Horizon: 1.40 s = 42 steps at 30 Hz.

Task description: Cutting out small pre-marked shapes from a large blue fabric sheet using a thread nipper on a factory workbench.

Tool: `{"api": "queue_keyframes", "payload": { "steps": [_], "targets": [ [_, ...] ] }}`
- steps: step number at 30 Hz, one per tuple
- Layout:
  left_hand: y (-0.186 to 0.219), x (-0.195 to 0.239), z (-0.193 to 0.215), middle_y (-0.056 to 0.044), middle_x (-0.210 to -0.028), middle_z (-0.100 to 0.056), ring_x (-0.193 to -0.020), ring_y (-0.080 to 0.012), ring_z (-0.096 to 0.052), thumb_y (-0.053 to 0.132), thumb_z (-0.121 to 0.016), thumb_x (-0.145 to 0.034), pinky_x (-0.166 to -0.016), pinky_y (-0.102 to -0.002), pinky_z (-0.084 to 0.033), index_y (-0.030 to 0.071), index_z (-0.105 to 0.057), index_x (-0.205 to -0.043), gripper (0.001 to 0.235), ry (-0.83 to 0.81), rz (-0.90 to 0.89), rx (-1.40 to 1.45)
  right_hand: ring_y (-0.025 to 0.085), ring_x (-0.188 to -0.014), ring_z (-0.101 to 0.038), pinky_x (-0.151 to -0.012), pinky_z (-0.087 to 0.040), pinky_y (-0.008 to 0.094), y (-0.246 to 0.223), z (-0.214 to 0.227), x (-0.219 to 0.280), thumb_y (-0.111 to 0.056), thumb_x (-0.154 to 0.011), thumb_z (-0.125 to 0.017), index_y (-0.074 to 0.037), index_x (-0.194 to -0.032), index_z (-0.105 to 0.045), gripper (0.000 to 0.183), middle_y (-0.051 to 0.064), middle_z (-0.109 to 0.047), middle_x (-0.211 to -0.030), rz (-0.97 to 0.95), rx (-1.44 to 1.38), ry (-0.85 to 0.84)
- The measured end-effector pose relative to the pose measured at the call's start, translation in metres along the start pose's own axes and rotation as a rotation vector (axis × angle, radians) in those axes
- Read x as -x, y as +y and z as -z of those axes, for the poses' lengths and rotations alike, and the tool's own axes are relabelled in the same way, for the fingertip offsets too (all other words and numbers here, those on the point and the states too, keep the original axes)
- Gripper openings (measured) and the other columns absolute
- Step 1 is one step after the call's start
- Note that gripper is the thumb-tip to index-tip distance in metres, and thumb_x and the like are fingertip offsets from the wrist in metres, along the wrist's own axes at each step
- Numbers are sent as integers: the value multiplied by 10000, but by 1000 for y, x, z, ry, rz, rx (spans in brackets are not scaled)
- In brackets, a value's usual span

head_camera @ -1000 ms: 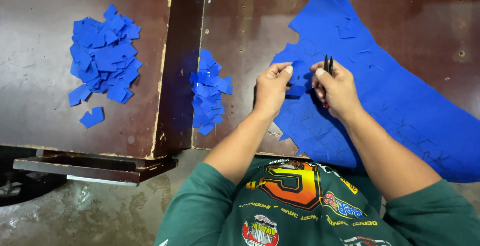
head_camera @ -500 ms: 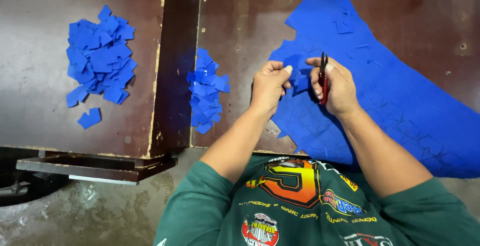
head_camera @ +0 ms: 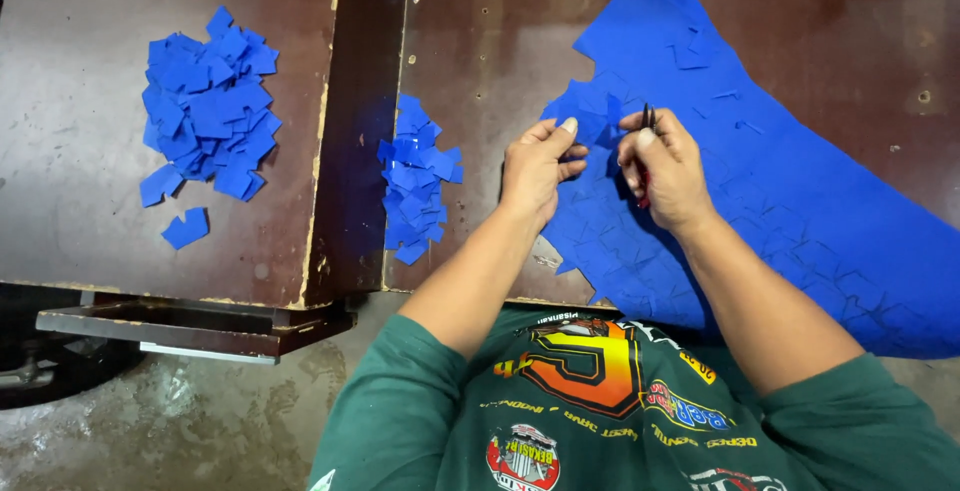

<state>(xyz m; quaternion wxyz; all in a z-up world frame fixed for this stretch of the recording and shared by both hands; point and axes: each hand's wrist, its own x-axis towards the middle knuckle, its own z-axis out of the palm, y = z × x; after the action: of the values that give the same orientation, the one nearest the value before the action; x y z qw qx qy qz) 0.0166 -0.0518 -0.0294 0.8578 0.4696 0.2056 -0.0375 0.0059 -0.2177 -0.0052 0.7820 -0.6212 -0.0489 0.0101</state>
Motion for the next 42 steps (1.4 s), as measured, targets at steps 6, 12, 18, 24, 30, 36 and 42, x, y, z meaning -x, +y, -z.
{"api": "queue_keyframes", "payload": {
  "steps": [6, 12, 18, 24, 30, 36, 42],
  "targets": [
    [-21, -3, 2, -118, -774, -697, -694, -184, -753, 54, -720, -907, -594, -271, -657, 0, -675, -1013, 127, -122, -80, -206, 132, -468, -550, -351, -392, 234, 13, 7, -3, 34, -890, -717, 35, -1176, -618, 303, 168, -657, -867, 8, 153, 20],
    [28, 19, -20, -54, -510, -648, -411, -113, -652, 46, -719, -717, -380, -202, -564, 90, -682, -791, 94, -203, -41, -573, 116, -466, -563, -352, -404, 231, 22, 13, -6, 47, -857, -727, 3, -1133, -682, 283, 106, -651, -824, -10, 211, 13],
    [13, 2, -14, -79, -720, -688, -580, -78, -645, 94, -721, -873, -463, -142, -553, 28, -695, -969, 119, -59, -84, -317, 133, -444, -509, -351, -381, 233, -13, -4, 3, -245, -1043, -454, 41, -1261, -626, 399, 161, -593, -765, -24, -59, -16],
    [10, 0, -34, -48, -784, -650, -681, -162, -739, 55, -721, -902, -509, -165, -608, 32, -590, -1024, 180, 22, -76, 31, 154, -445, -495, -350, -388, 246, -13, -6, 3, -95, -1032, -407, 59, -1328, -544, 361, 158, -554, -750, -18, 24, -41],
    [-4, -9, -45, -72, -593, -617, -414, -86, -546, 99, -757, -880, -372, -147, -445, 48, -652, -990, 161, 81, -188, -68, 187, -450, -552, -350, -418, 266, -6, 0, 1, -116, -1043, -436, 39, -1209, -615, 290, 189, -609, -776, -49, 72, -78],
    [-2, -9, -46, -185, -787, -717, -651, -217, -757, 40, -756, -873, -506, -204, -606, 36, -605, -1052, 234, 47, -111, 84, 199, -423, -562, -315, -406, 280, 1, 0, -2, -120, -1054, -422, 23, -1195, -667, 316, 176, -615, -782, -54, 132, -32],
    [-11, -15, -37, -196, -823, -737, -667, -198, -760, 105, -809, -844, -470, -180, -574, 62, -638, -1009, 242, 41, -111, -36, 188, -460, -567, -349, -421, 279, -15, -10, 2, -158, -1066, -440, 17, -1130, -671, 297, 145, -577, -734, -65, 189, -28]
  ]
}}
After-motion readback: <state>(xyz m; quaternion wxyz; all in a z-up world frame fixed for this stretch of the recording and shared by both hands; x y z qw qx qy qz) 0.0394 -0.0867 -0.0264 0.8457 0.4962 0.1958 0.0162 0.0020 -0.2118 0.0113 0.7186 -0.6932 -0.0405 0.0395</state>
